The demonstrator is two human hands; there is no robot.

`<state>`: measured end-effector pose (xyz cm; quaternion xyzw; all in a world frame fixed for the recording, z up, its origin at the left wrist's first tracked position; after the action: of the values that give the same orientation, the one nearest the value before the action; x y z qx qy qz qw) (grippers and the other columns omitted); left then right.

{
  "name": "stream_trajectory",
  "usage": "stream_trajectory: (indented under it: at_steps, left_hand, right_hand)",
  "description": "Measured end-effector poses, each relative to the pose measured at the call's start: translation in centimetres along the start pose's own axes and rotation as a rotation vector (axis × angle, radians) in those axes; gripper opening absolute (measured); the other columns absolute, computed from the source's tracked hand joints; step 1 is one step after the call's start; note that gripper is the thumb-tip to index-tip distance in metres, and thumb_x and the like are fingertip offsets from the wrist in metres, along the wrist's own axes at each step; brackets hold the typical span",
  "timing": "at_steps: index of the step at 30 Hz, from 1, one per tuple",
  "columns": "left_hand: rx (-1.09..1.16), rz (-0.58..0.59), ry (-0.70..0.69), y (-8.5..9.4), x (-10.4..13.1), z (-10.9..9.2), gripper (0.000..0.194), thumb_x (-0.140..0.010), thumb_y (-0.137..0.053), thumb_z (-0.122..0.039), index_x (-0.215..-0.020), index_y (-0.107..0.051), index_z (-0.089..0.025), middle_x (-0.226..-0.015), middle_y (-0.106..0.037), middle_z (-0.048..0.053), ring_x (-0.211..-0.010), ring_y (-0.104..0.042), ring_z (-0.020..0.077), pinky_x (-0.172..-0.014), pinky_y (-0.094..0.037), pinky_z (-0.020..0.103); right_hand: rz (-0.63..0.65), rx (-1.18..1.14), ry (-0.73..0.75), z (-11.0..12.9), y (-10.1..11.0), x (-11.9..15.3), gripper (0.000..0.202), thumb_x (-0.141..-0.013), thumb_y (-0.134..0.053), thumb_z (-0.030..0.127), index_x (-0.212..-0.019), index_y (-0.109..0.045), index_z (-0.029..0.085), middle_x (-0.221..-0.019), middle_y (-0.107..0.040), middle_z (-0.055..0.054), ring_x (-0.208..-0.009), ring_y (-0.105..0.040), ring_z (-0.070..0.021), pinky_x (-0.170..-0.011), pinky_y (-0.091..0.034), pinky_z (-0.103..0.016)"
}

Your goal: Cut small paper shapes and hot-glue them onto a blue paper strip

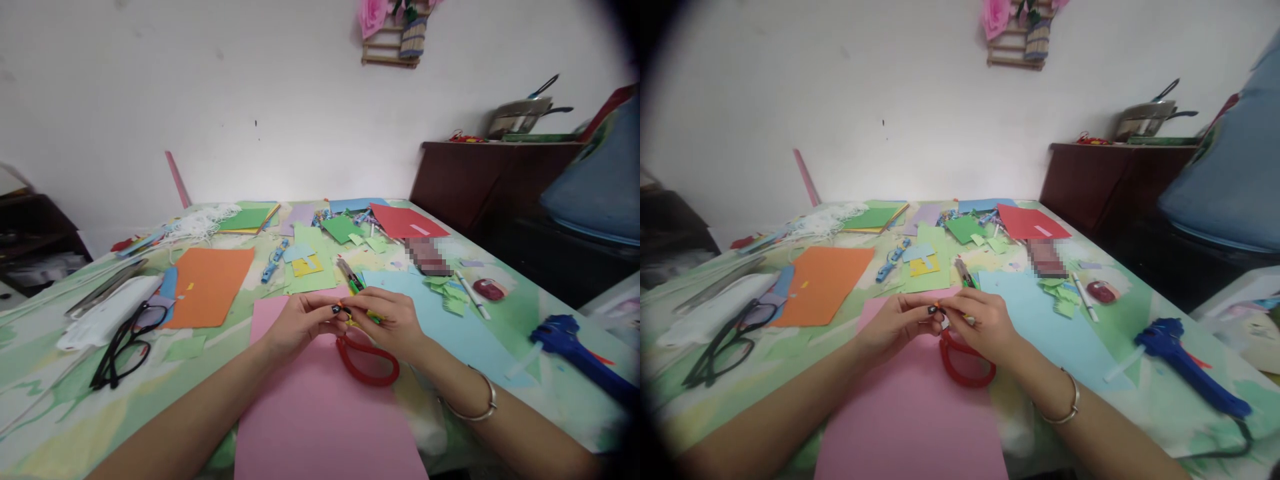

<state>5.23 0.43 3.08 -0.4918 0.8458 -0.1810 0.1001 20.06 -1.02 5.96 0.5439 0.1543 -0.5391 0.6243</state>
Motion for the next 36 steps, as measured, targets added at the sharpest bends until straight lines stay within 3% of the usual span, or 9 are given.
stream_trajectory:
  at_steps: [13, 18, 26, 31, 36]
  left_hand:
    - [-0.061, -0.058, -0.027, -0.1, 0.0, -0.2, 0.020, -0.071, -0.071, -0.024, -0.085, -0.072, -0.010, -0.067, -0.068, 0.006, -0.059, -0.062, 0.0134, -0.062, -0.051, 0.027]
    - [-0.175, -0.097, -0.057, 0.2, -0.1, -0.1, 0.021, -0.071, -0.070, -0.026, -0.084, -0.071, -0.009, -0.073, -0.070, 0.008, -0.062, -0.063, 0.0141, -0.064, -0.052, 0.028]
    - [-0.317, -0.148, -0.097, 0.0, 0.2, -0.8, 0.011, -0.069, -0.069, -0.019, -0.075, -0.068, -0.010, -0.065, -0.067, 0.003, -0.058, -0.061, 0.0116, -0.061, -0.052, 0.024]
    - [-0.348, -0.122, -0.105, -0.2, 0.2, -0.9, 0.005, -0.069, -0.063, -0.014, -0.072, -0.065, -0.011, -0.061, -0.065, 0.002, -0.055, -0.059, 0.0105, -0.058, -0.050, 0.022]
    - [-0.334, -0.083, -0.137, -0.1, 0.1, -0.9, 0.002, -0.069, -0.062, -0.012, -0.071, -0.062, -0.011, -0.061, -0.064, 0.001, -0.055, -0.059, 0.0105, -0.058, -0.049, 0.023]
  right_hand:
    - [0.001, -0.050, -0.068, 0.2, -0.4, 0.0, 0.020, -0.084, -0.053, 0.013, -0.095, -0.068, 0.019, -0.076, -0.069, -0.004, -0.064, -0.062, -0.0122, -0.058, -0.049, -0.023]
    - [0.052, -0.120, -0.304, -0.2, -0.9, 0.0, 0.012, -0.079, -0.061, 0.020, -0.088, -0.068, 0.019, -0.076, -0.071, -0.004, -0.067, -0.064, -0.0144, -0.059, -0.051, -0.024]
    - [0.082, -0.540, -0.641, -1.5, -2.1, 0.5, 0.006, -0.080, -0.057, 0.019, -0.079, -0.062, 0.017, -0.070, -0.067, -0.001, -0.063, -0.064, -0.0127, -0.061, -0.050, -0.024]
    - [0.109, -0.792, -0.737, -1.5, -2.6, 0.4, 0.005, -0.079, -0.058, 0.020, -0.077, -0.059, 0.016, -0.064, -0.064, 0.001, -0.059, -0.063, -0.0118, -0.058, -0.049, -0.023]
    - [0.108, -0.833, -0.789, -1.4, -2.6, 0.4, 0.008, -0.077, -0.061, 0.023, -0.076, -0.058, 0.015, -0.061, -0.065, 0.000, -0.057, -0.063, -0.0119, -0.056, -0.048, -0.023]
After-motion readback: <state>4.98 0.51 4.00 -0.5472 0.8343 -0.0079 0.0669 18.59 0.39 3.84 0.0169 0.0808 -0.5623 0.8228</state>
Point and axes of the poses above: each hand's wrist, its own x-axis away from the middle knuckle, its own y-axis out of the back of the hand, z = x × y, the point moved 4 cm from there along -x, towards the middle knuckle
